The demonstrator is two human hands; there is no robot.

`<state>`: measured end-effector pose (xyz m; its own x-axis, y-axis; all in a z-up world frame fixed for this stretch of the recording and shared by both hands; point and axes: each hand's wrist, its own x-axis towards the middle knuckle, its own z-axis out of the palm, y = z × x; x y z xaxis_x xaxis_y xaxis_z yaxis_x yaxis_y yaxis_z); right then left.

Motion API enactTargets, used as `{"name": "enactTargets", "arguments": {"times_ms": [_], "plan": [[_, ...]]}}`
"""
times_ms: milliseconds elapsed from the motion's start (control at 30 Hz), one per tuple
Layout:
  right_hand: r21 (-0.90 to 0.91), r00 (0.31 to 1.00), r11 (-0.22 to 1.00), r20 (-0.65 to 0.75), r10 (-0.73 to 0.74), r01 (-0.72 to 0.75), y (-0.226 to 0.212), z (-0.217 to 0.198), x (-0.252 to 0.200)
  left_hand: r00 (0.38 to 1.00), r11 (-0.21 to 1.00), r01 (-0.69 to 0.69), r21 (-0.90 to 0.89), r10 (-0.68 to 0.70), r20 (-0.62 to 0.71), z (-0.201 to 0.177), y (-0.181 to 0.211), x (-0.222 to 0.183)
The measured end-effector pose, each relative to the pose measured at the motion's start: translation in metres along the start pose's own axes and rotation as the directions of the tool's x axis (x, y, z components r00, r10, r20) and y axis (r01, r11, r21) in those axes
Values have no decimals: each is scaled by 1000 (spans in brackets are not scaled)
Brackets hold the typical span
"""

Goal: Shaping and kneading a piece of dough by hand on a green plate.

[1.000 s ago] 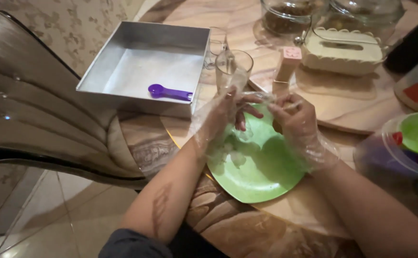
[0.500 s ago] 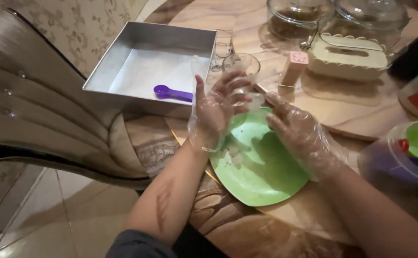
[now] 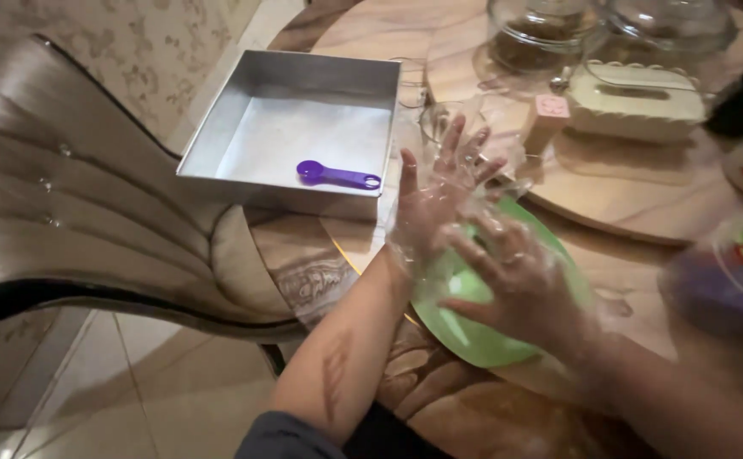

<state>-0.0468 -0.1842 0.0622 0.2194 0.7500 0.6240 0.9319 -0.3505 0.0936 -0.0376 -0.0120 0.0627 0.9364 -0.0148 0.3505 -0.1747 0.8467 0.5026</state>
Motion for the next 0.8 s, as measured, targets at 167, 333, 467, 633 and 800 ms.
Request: {"name": "enactTargets", "arguments": {"times_ms": [167,333,467,633,800], "plan": [[-52,963,997,-262,-64,52,-4,-6,18,964,989,-150,-11,149,219,24,-30,-6],[196,956,980,-282,82,-26,-38,-67,35,906,973,-211,95,159,391,70,-32,-7],[409,955,884,-83,284,-228,-35,-50,11,939,997,-26,-67,47,340,55,-44,10],[513,923,799,-33,385,-314,-43,-49,6,866,729,212,-651,169,471,28,-69,29],[576,899,704,138,416,-415,-42,-34,-1,966,982,-157,-107,130,-225,80,-38,17]]}}
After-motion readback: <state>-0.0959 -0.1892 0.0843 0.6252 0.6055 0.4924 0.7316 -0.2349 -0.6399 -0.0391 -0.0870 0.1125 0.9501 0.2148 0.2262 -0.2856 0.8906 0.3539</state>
